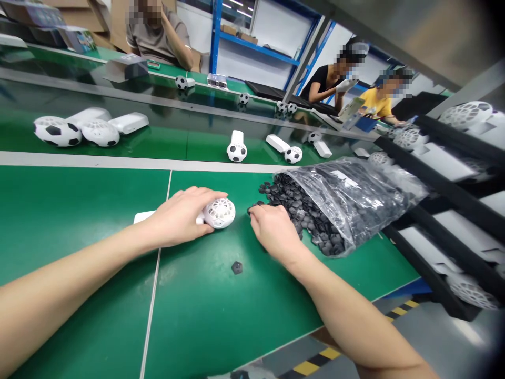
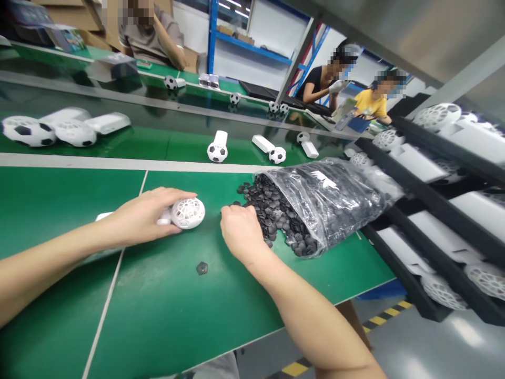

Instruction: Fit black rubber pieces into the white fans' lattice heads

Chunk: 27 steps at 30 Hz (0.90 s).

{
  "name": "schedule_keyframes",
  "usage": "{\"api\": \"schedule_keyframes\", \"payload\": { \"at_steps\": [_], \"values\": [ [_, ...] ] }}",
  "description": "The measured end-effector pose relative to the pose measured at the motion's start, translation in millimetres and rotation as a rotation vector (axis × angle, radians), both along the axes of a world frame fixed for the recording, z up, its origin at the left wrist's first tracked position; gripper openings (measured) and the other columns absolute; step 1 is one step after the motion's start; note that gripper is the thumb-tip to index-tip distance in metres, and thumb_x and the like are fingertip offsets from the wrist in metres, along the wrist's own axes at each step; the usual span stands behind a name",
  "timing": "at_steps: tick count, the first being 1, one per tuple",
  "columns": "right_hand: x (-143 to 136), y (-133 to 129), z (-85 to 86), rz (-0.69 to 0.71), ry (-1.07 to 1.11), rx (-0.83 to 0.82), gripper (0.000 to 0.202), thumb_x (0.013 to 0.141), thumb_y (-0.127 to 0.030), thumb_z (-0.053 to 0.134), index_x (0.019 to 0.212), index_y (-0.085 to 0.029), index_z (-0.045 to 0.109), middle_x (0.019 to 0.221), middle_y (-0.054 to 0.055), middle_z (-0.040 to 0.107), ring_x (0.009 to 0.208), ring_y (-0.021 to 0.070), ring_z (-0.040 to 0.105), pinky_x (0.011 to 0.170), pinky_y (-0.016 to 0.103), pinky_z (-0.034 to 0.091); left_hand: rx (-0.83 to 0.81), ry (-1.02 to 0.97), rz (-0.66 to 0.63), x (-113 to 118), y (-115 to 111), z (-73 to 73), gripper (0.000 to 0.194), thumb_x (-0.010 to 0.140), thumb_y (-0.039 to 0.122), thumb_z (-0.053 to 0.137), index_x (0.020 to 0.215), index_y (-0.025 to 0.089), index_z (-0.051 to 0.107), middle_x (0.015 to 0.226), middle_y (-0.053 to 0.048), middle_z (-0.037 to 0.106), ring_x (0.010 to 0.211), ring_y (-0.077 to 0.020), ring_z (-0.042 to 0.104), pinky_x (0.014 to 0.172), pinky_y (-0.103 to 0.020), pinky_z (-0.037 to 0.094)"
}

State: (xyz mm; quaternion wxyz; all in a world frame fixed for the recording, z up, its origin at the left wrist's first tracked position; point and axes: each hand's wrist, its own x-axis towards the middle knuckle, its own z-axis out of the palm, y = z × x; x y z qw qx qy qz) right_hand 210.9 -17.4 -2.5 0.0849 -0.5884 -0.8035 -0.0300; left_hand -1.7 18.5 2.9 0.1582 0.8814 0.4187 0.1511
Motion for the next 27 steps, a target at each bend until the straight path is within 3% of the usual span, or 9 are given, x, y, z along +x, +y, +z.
{"api": "schedule_keyframes", "payload": {
  "at_steps": [2,5,8,11,16,20,27],
  "values": [
    [2,0,3.7,0.012,0.282,-0.041,0.017,0.082,-0.014,0.048,0.086,-0.015,0.064,0.081,0.007,0.068,0.074,0.0181,0.061,0.069,0.03,0.042,0.071,-0.075,0.059,2,-3,1.9,0.057,0.065,0.045,0.064,0.118,0.029,0.049,0.122,-0.003,0.049,0.112,-0.0262,0.041,0.09,-0.04,0.035],
    [-1,-3,6.9,0.083,0.793,-0.173,0.014,0.081,-0.021,0.053,0.09,-0.018,0.064,0.079,0.002,0.068,0.069,0.0137,0.062,0.065,0.026,0.046,0.131,-0.18,0.11,7,-10,6.7,0.032,0.069,0.05,0.06,0.09,0.028,0.065,0.106,-0.002,0.054,0.103,-0.0237,0.043,0.088,-0.039,0.035],
    [-7,-7,5.1,0.189,1.039,-0.223,0.012,0.08,-0.026,0.056,0.086,-0.019,0.065,0.079,0.001,0.067,0.074,0.0137,0.062,0.067,0.026,0.048,0.079,-0.258,0.064,12,-17,9.6,0.02,0.074,0.045,0.057,0.078,0.028,0.067,0.092,0.001,0.057,0.092,-0.0191,0.046,0.082,-0.035,0.037],
    [-12,-10,2.1,0.272,0.996,-0.116,0.012,0.08,-0.023,0.057,0.09,-0.02,0.063,0.087,0.002,0.065,0.081,0.0141,0.06,0.072,0.027,0.048,0.073,-0.28,0.031,14,-21,10.2,0.016,0.077,0.039,0.057,0.076,0.026,0.066,0.084,0.001,0.058,0.087,-0.0179,0.046,0.079,-0.034,0.037],
    [-13,-11,2.0,0.51,0.664,0.13,0.028,0.085,-0.012,0.047,0.109,-0.021,0.056,0.096,0.005,0.063,0.087,0.0138,0.056,0.079,0.029,0.046,0.122,-0.147,-0.017,9,-19,11.9,0.015,0.075,0.039,0.058,0.081,0.027,0.065,0.085,0.0,0.059,0.088,-0.0203,0.047,0.079,-0.037,0.035],
    [-14,-11,0.2,0.433,0.613,0.166,0.023,0.086,-0.012,0.043,0.101,-0.019,0.06,0.09,0.006,0.061,0.085,0.014,0.055,0.075,0.027,0.047,0.023,-0.055,0.069,2,-8,9.5,0.058,0.062,0.051,0.064,0.112,0.025,0.052,0.112,-0.004,0.054,0.102,-0.0261,0.047,0.083,-0.039,0.038],
    [-19,-15,-3.2,0.327,0.67,0.036,0.011,0.082,-0.016,0.05,0.088,-0.018,0.059,0.084,0.002,0.064,0.079,0.0131,0.059,0.073,0.024,0.047,-0.088,0.069,0.098,1,-3,4.8,0.073,0.064,0.059,0.057,0.127,0.025,0.04,0.125,-0.003,0.052,0.108,-0.0265,0.051,0.087,-0.037,0.04]
  ]
}}
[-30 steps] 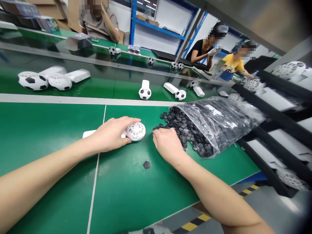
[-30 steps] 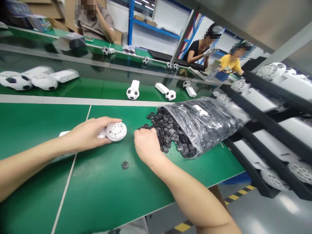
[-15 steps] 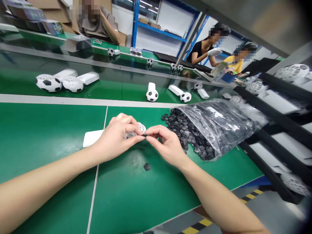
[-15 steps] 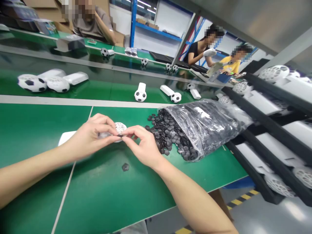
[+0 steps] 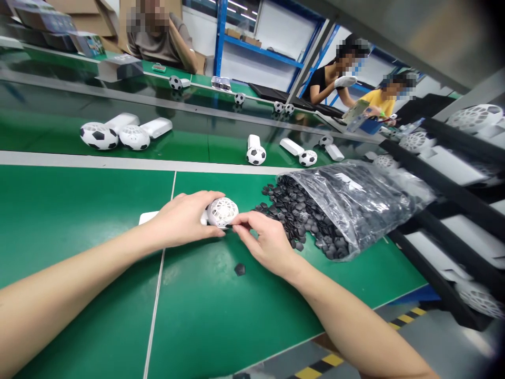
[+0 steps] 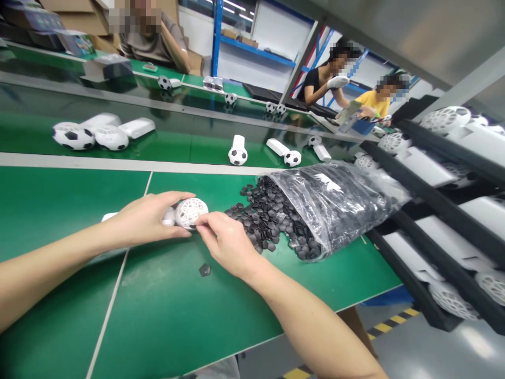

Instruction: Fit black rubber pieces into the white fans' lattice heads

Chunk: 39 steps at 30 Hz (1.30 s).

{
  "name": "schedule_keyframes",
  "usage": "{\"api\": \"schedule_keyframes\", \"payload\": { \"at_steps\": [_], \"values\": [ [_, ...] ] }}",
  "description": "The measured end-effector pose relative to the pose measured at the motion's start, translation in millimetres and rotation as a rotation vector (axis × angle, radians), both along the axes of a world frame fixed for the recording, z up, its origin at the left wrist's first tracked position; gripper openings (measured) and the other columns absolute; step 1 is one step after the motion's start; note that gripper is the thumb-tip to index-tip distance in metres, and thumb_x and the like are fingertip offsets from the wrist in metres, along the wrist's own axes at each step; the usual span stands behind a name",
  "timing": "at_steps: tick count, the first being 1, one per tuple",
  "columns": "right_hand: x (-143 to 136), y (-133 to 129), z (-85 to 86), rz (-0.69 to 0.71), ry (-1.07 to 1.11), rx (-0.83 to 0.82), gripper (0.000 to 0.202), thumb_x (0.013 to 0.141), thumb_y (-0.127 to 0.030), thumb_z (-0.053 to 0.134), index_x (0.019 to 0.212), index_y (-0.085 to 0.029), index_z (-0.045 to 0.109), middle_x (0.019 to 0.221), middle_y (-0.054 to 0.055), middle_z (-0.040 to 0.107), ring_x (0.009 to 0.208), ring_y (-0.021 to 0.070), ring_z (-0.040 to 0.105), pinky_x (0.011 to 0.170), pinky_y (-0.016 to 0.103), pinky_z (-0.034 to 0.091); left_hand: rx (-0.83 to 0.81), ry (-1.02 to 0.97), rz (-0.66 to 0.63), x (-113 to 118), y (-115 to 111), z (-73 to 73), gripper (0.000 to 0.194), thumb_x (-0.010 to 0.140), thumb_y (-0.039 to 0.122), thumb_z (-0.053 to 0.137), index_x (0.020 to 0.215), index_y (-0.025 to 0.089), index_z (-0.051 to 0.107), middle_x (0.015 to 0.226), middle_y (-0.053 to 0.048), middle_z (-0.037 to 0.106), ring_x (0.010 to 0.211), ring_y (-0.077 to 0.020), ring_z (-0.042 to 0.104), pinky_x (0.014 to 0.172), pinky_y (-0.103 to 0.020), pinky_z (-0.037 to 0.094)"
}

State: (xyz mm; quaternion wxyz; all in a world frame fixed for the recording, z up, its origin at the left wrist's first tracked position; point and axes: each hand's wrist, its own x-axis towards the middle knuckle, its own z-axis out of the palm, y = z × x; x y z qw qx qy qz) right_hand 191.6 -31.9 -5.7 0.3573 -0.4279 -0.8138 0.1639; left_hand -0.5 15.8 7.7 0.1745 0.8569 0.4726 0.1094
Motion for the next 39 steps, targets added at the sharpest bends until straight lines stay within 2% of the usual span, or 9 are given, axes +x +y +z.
{"api": "schedule_keyframes", "payload": {
  "at_steps": [4,11,17,20,25,31,39],
  "values": [
    [-4,-2,-0.7,-0.024,0.046,-0.075,0.01,0.082,-0.017,0.051,0.086,-0.02,0.059,0.082,0.001,0.065,0.075,0.0128,0.06,0.071,0.024,0.047,-0.008,-0.071,0.043,-1,-1,-1.3,0.071,0.062,0.064,0.056,0.122,0.027,0.045,0.124,-0.002,0.053,0.108,-0.0257,0.052,0.084,-0.035,0.042],
    [-12,-6,-1.1,-0.061,0.049,-0.087,0.01,0.084,-0.017,0.047,0.085,-0.02,0.057,0.081,0.002,0.062,0.075,0.0133,0.057,0.071,0.026,0.046,-0.027,-0.121,0.065,-4,0,-3.8,0.066,0.061,0.062,0.059,0.118,0.029,0.048,0.119,0.001,0.056,0.102,-0.0233,0.055,0.081,-0.032,0.044],
    [-19,-5,-6.9,-0.124,0.105,-0.079,0.008,0.08,-0.016,0.052,0.086,-0.019,0.058,0.094,0.005,0.049,0.094,0.0151,0.05,0.082,0.029,0.044,0.003,-0.104,0.052,-4,-1,-2.9,0.067,0.061,0.063,0.058,0.118,0.029,0.048,0.119,0.0,0.057,0.102,-0.0243,0.055,0.079,-0.032,0.044],
    [-20,-4,-10.1,-0.14,0.119,-0.082,0.008,0.078,-0.016,0.054,0.084,-0.02,0.057,0.098,0.005,0.046,0.097,0.0154,0.049,0.085,0.031,0.043,0.0,-0.096,0.052,-3,-2,-1.4,0.066,0.061,0.061,0.059,0.117,0.029,0.047,0.118,0.0,0.057,0.1,-0.0241,0.056,0.077,-0.032,0.044],
    [-19,0,-8.2,-0.167,0.149,-0.109,0.01,0.073,-0.016,0.059,0.075,-0.021,0.051,0.103,0.005,0.047,0.106,0.0177,0.045,0.093,0.037,0.038,-0.031,-0.091,0.04,0,-1,2.5,0.058,0.06,0.054,0.062,0.11,0.029,0.049,0.107,0.001,0.061,0.091,-0.0234,0.059,0.069,-0.031,0.045],
    [-17,6,-10.6,-0.14,0.216,-0.186,0.018,0.074,-0.021,0.061,0.083,-0.021,0.044,0.109,0.006,0.052,0.107,0.0181,0.048,0.09,0.037,0.04,-0.072,-0.126,0.02,-2,1,4.2,0.054,0.061,0.051,0.063,0.109,0.029,0.049,0.104,0.002,0.062,0.089,-0.0229,0.059,0.067,-0.029,0.044],
    [-13,9,-12.9,-0.097,0.127,-0.08,0.02,0.078,-0.023,0.058,0.092,-0.021,0.044,0.11,0.008,0.053,0.104,0.0179,0.05,0.087,0.035,0.042,-0.109,-0.162,0.006,-5,2,2.7,0.054,0.063,0.052,0.062,0.11,0.028,0.049,0.105,0.001,0.062,0.091,-0.0218,0.058,0.07,-0.028,0.044]
  ]
}}
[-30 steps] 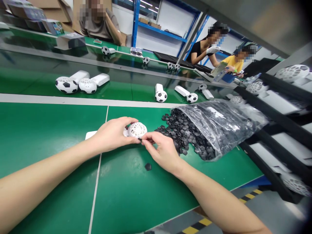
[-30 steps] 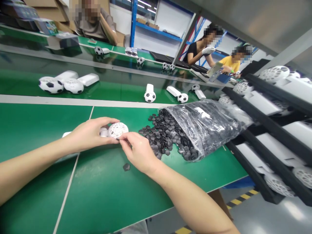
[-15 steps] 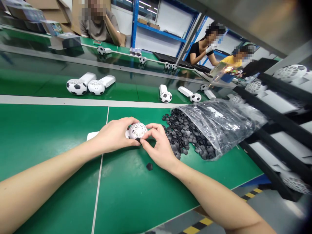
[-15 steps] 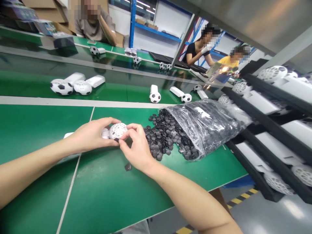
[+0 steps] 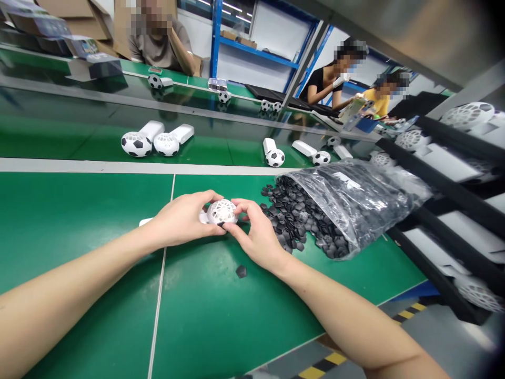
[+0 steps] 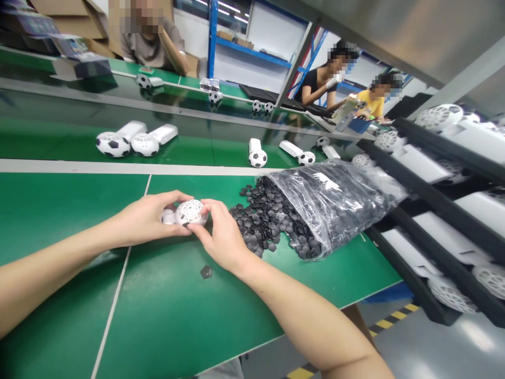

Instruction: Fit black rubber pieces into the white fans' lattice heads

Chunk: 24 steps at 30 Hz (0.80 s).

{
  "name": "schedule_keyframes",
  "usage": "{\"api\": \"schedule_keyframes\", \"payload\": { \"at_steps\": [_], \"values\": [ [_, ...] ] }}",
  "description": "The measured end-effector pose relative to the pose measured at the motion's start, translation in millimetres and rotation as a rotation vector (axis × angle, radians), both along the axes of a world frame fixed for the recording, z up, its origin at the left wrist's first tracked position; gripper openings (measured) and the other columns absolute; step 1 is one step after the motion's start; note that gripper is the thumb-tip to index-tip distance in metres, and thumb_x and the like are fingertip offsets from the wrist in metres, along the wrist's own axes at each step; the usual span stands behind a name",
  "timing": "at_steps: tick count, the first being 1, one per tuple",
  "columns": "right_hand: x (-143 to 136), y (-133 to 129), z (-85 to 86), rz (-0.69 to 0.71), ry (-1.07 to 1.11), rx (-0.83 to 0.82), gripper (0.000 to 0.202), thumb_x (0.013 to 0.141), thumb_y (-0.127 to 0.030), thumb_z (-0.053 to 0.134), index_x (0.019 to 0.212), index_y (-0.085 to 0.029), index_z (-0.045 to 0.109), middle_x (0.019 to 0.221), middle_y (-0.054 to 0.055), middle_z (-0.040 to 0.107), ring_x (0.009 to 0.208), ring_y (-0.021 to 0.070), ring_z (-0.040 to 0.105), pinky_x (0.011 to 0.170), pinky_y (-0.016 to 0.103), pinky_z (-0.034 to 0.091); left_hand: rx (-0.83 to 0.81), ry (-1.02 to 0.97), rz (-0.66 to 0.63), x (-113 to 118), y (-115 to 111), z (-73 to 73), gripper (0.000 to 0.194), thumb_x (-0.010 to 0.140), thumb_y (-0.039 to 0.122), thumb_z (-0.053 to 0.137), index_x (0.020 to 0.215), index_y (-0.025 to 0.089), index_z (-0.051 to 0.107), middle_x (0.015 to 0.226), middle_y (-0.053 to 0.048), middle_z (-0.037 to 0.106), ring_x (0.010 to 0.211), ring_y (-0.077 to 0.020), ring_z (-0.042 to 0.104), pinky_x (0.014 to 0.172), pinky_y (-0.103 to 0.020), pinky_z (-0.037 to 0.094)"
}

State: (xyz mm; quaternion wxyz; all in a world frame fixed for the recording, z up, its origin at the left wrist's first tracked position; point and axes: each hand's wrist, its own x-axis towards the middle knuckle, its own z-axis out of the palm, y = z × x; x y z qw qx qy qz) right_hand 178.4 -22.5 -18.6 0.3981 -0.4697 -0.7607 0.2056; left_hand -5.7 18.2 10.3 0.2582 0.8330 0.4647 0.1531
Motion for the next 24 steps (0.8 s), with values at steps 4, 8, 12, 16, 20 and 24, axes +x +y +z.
{"api": "schedule_keyframes", "payload": {
  "at_steps": [4,8,12,16,20,24],
  "values": [
    [-1,-1,0.8,-0.015,-0.053,-0.016,0.015,0.08,-0.022,0.054,0.092,-0.021,0.044,0.109,0.008,0.054,0.102,0.0184,0.051,0.082,0.034,0.044,0.021,-0.002,0.038,4,-3,1.6,0.049,0.065,0.052,0.06,0.106,0.026,0.052,0.101,0.0,0.063,0.088,-0.0211,0.058,0.071,-0.029,0.044],
    [-2,4,0.7,-0.032,-0.05,-0.033,0.017,0.079,-0.025,0.056,0.091,-0.02,0.046,0.106,0.007,0.056,0.096,0.0175,0.053,0.077,0.032,0.044,0.022,0.032,0.057,8,-6,4.9,0.048,0.066,0.053,0.058,0.104,0.025,0.053,0.1,-0.001,0.063,0.089,-0.0225,0.058,0.071,-0.03,0.045],
    [17,21,7.0,-0.027,-0.014,-0.099,0.015,0.079,-0.03,0.056,0.089,-0.019,0.052,0.092,0.003,0.06,0.085,0.0146,0.056,0.068,0.026,0.045,0.024,0.077,0.058,5,-6,5.6,0.05,0.065,0.052,0.058,0.108,0.027,0.05,0.104,0.0,0.062,0.09,-0.024,0.059,0.068,-0.03,0.046],
    [47,35,14.2,-0.193,-0.236,-0.035,0.008,0.079,-0.023,0.056,0.075,-0.018,0.061,0.077,0.001,0.059,0.07,0.0122,0.053,0.069,0.026,0.042,0.056,0.13,0.008,-1,0,1.8,0.054,0.065,0.04,0.057,0.116,0.029,0.046,0.115,0.0,0.059,0.096,-0.0246,0.057,0.075,-0.032,0.045],
    [55,32,15.4,-0.173,-0.521,-0.049,0.008,0.078,-0.021,0.059,0.078,-0.02,0.067,0.079,0.002,0.062,0.078,0.0154,0.053,0.074,0.028,0.041,0.168,0.199,-0.052,-2,4,-0.4,0.055,0.067,0.021,0.047,0.122,0.029,0.045,0.12,0.0,0.056,0.105,-0.0244,0.053,0.086,-0.037,0.039],
    [46,26,16.4,-0.16,-0.709,-0.071,0.011,0.08,-0.023,0.058,0.083,-0.021,0.068,0.083,0.004,0.064,0.084,0.0193,0.052,0.075,0.03,0.041,0.241,0.225,-0.086,-2,3,-0.8,0.056,0.069,0.014,0.041,0.122,0.031,0.047,0.112,0.0,0.06,0.101,-0.0241,0.053,0.087,-0.04,0.036]
  ]
}}
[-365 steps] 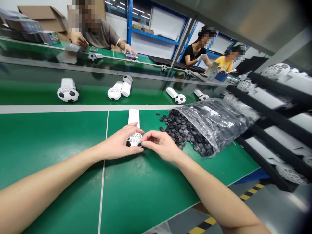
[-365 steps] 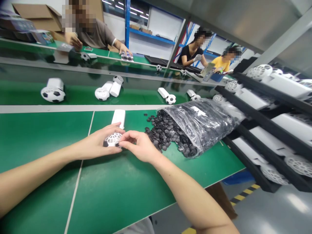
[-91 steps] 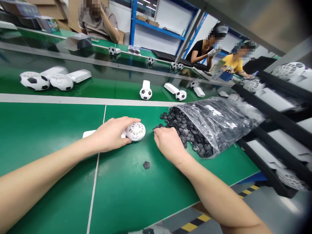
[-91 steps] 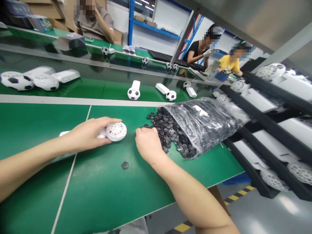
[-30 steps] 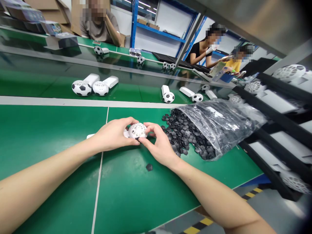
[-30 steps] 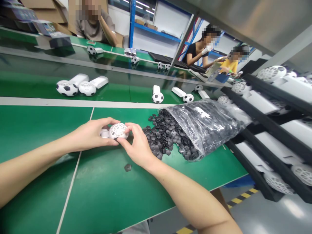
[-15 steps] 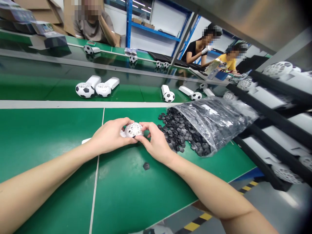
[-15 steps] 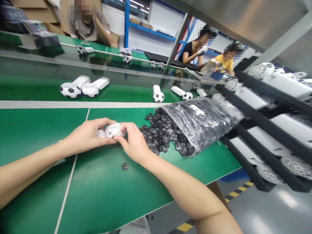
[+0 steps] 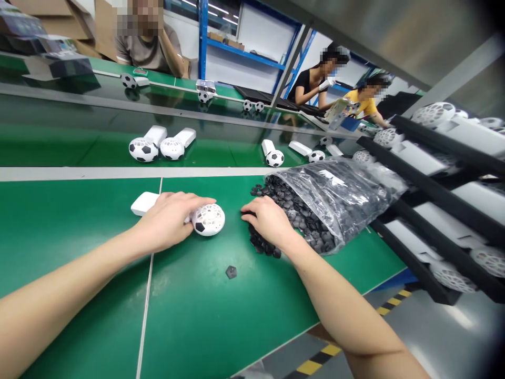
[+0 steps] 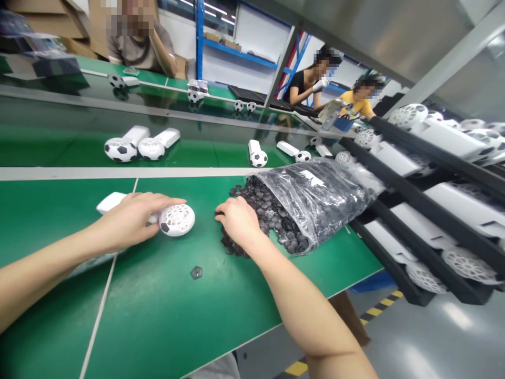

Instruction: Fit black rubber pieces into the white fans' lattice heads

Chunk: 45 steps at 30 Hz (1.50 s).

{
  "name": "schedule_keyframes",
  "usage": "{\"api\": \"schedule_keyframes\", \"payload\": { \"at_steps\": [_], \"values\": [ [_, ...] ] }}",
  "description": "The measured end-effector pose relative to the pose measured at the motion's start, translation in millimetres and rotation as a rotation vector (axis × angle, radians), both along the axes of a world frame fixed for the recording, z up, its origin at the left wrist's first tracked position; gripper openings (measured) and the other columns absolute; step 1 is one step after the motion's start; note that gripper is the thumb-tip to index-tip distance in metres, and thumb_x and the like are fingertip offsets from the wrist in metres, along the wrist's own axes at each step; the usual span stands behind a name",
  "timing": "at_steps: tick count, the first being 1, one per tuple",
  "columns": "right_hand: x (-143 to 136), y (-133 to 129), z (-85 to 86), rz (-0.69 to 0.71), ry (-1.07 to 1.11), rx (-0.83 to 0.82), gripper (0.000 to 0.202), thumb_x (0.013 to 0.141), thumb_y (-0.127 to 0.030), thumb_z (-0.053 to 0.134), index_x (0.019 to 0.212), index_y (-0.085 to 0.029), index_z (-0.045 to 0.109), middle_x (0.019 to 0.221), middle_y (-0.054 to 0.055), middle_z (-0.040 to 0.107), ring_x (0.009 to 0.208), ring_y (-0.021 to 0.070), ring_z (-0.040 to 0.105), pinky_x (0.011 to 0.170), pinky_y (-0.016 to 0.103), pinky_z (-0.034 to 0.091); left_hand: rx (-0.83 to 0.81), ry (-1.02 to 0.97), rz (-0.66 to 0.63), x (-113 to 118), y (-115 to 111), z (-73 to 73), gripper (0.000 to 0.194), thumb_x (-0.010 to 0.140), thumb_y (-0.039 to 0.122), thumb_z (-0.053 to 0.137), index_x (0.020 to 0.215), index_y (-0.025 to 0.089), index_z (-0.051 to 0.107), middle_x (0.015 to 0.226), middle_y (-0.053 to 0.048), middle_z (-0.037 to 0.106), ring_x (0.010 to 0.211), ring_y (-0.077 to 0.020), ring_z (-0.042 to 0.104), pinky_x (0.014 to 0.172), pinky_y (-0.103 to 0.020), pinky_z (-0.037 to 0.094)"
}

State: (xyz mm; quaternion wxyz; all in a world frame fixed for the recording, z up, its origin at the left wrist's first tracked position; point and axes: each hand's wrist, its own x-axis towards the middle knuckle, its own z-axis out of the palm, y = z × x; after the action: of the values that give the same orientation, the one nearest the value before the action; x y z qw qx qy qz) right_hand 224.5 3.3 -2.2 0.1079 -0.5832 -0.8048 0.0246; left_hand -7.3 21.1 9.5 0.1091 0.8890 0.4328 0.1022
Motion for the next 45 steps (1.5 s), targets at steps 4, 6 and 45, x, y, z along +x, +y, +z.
{"api": "schedule_keyframes", "payload": {
  "at_steps": [4,6,45],
  "values": [
    [-3,1,1.8,-0.029,-0.033,-0.058,0.01,0.08,-0.021,0.057,0.084,-0.02,0.066,0.086,0.005,0.063,0.087,0.0196,0.053,0.074,0.03,0.042,0.028,-0.012,-0.048,-2,1,-1.6,0.057,0.071,0.011,0.04,0.124,0.031,0.045,0.11,-0.001,0.06,0.102,-0.0226,0.05,0.09,-0.039,0.034],
    [0,5,2.4,-0.079,0.017,-0.134,0.01,0.078,-0.021,0.059,0.086,-0.02,0.064,0.089,0.005,0.061,0.085,0.0177,0.054,0.072,0.028,0.042,0.029,-0.009,-0.074,-3,2,-1.5,0.057,0.071,0.011,0.039,0.124,0.031,0.044,0.109,-0.001,0.06,0.102,-0.0225,0.049,0.09,-0.039,0.034],
    [-39,-15,-14.2,0.273,0.727,-0.092,0.046,0.076,-0.032,0.062,0.116,-0.022,0.041,0.118,0.007,0.051,0.108,0.0191,0.05,0.084,0.033,0.046,-0.048,-0.137,0.067,11,-10,-5.4,0.062,0.063,0.056,0.059,0.115,0.024,0.054,0.111,-0.005,0.059,0.118,-0.0312,0.037,0.099,-0.049,0.025]
  ]
}}
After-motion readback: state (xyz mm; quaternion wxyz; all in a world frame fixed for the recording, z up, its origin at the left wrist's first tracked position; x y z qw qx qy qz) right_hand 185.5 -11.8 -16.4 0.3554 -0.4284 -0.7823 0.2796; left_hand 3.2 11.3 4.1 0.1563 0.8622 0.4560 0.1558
